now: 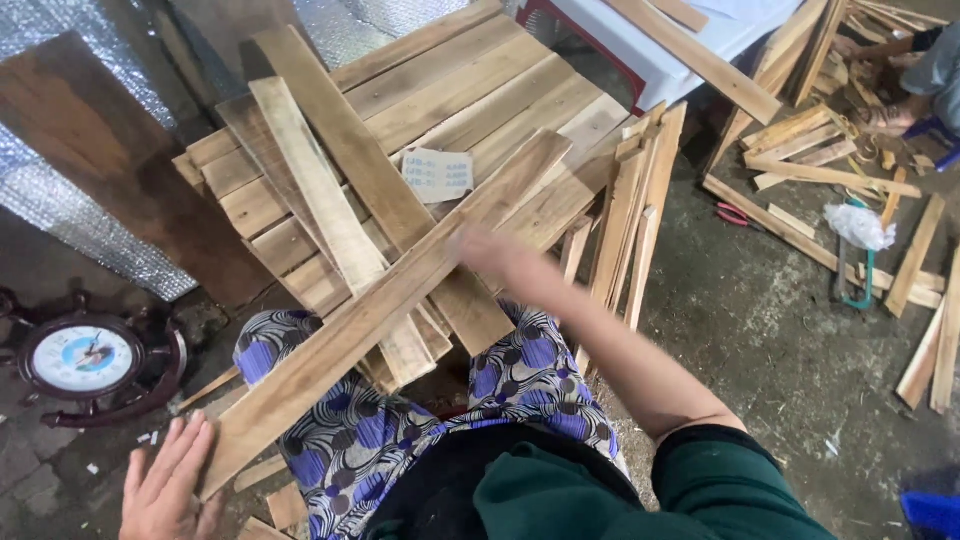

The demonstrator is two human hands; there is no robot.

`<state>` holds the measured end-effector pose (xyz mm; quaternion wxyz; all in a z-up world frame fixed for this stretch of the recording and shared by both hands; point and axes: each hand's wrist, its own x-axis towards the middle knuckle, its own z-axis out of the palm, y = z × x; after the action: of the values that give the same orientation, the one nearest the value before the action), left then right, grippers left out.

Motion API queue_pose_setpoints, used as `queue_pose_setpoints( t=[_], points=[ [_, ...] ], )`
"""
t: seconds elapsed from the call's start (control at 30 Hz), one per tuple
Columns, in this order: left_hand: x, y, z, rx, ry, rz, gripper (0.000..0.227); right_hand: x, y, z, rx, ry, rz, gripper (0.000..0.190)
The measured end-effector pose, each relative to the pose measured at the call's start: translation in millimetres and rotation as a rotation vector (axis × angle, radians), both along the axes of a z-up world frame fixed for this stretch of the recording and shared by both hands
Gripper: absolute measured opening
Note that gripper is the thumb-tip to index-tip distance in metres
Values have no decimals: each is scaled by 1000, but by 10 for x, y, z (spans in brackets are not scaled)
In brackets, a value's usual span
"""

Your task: Manually sanding wooden planks using sandpaper in a workshop environment.

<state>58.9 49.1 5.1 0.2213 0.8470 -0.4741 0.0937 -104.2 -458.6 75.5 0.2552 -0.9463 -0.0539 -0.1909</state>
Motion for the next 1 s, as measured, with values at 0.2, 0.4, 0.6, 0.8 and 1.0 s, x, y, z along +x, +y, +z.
queue_pose_setpoints(
  t=[0.2, 0.4, 0.6, 0.8, 1.0],
  points=[
    [-440, -176, 305, -252, 376, 188, 31, -62, -732, 199, 300, 172, -430, 47],
    [-516, -209, -198, -529, 720, 608, 20, 367, 66, 41, 98, 110, -337, 43],
    [-514, -238, -122, -598, 1062, 714, 34, 469, 1504, 1105, 497, 493, 204, 54],
    [-566, -267, -139, -699, 1158, 731, 21, 581, 1138, 351, 626, 104, 569, 37],
    [-646, -576, 276, -717, 1226, 703, 21, 765, -1384, -726, 43, 59, 45, 50]
  ],
)
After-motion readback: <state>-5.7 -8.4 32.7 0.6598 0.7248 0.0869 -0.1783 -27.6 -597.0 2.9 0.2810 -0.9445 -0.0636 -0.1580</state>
